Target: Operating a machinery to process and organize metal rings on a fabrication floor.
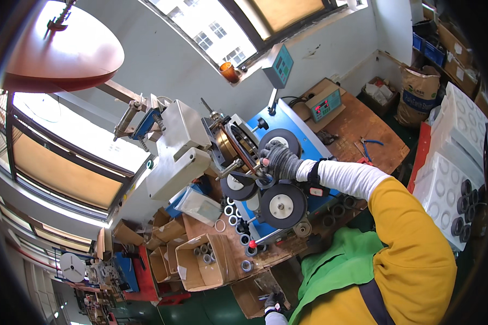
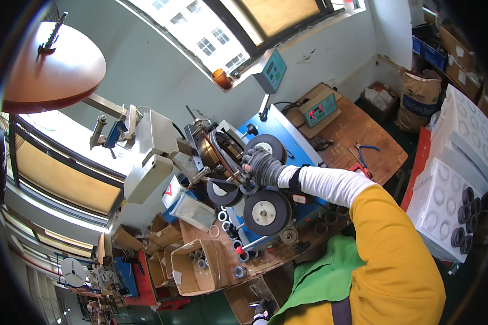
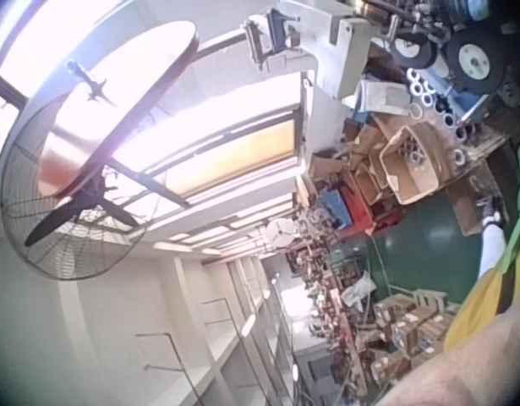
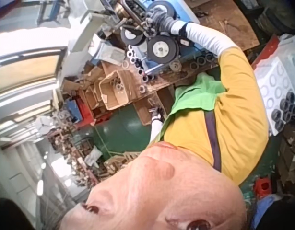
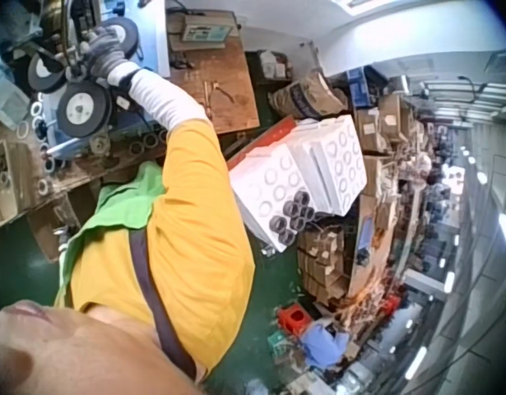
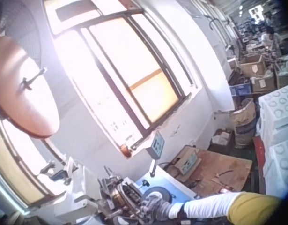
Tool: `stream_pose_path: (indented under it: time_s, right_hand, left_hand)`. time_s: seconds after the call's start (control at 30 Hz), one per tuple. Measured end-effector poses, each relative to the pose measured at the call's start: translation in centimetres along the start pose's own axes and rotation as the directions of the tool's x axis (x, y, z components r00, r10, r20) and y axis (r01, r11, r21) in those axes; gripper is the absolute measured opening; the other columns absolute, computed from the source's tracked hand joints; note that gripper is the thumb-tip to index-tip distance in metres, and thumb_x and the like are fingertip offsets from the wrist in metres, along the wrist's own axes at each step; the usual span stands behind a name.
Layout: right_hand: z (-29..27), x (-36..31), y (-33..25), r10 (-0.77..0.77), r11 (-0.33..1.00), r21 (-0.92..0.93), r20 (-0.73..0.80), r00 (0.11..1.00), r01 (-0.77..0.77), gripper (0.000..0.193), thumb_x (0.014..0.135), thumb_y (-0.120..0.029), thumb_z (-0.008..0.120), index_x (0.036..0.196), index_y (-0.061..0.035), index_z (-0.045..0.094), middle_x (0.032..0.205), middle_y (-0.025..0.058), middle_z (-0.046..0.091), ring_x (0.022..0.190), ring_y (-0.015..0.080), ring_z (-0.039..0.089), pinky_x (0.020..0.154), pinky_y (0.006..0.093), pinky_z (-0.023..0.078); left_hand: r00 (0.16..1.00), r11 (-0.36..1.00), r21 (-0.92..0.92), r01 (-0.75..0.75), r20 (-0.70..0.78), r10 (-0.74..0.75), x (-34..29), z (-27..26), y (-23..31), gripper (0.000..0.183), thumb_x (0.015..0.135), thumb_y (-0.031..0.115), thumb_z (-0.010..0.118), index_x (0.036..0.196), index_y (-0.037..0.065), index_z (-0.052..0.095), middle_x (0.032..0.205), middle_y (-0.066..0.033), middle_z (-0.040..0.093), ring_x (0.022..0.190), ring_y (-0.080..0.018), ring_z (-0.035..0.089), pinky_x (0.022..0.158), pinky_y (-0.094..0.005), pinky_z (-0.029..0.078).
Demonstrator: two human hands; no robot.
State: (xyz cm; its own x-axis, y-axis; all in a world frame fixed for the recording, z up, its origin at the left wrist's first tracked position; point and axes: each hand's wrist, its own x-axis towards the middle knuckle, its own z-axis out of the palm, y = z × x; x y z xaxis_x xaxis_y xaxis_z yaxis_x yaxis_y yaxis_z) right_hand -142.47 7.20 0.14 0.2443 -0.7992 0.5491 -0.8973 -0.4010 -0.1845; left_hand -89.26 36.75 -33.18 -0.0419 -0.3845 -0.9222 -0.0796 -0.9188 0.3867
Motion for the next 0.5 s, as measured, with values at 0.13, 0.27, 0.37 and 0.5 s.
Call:
stream_pose_path:
  time_s: [0.13, 0.27, 0.37, 0.5]
  right_hand:
    - [0.0, -0.2, 0.2, -0.058, 0.998, -0.010, -0.085, 0.995, 0.057, 0.021, 0.067, -0.026, 0.055, 0.080, -0.0097, 0.056, 0.088, 0.0097, 0.054, 0.086, 0.0273, 0.052, 0.074, 0.0403, 0.037]
    - [-0.3, -0.4, 0.4, -0.055, 0.998, -0.034, -0.069, 0.996, 0.053, 0.022, 0.065, -0.027, 0.057, 0.080, -0.0105, 0.057, 0.088, 0.0090, 0.053, 0.086, 0.0267, 0.051, 0.076, 0.0405, 0.037]
    - [0.3, -0.1, 0.4, 0.003, 0.999, -0.054, 0.034, 0.999, -0.001, 0.024, 0.063, -0.027, 0.058, 0.081, -0.0115, 0.058, 0.092, 0.0095, 0.054, 0.090, 0.0267, 0.051, 0.078, 0.0402, 0.037]
    - [0.3, 0.2, 0.6, 0.082, 0.994, 0.066, 0.040, 0.996, -0.085, 0.027, 0.062, -0.026, 0.060, 0.085, -0.0117, 0.061, 0.102, 0.0116, 0.056, 0.097, 0.0293, 0.051, 0.084, 0.0397, 0.036]
  left_hand:
    - [0.989, 0.937, 0.330, -0.116, 0.125, 0.078, 2.8, -2.7, -1.5, 0.050, 0.076, 0.034, 0.045, 0.116, 0.004, 0.046, 0.129, -0.0155, 0.040, 0.121, -0.0307, 0.033, 0.103, -0.0360, 0.023]
    - [0.959, 0.573, 0.771, -0.278, 0.260, 0.115, 0.3, -1.0, 0.3, 0.050, 0.075, 0.033, 0.045, 0.117, 0.005, 0.045, 0.129, -0.0148, 0.040, 0.121, -0.0295, 0.031, 0.102, -0.0364, 0.024]
    - [0.919, -0.947, 0.145, -0.286, 0.322, -0.228, -2.5, 1.7, 1.7, 0.050, 0.076, 0.033, 0.044, 0.118, 0.008, 0.043, 0.131, -0.0126, 0.038, 0.122, -0.0272, 0.030, 0.100, -0.0362, 0.026]
    - [0.892, -0.964, -0.266, 0.011, 0.439, -0.111, -2.8, 0.6, 0.8, 0.050, 0.075, 0.034, 0.041, 0.120, 0.012, 0.042, 0.131, -0.0077, 0.037, 0.121, -0.0244, 0.032, 0.097, -0.0333, 0.030]
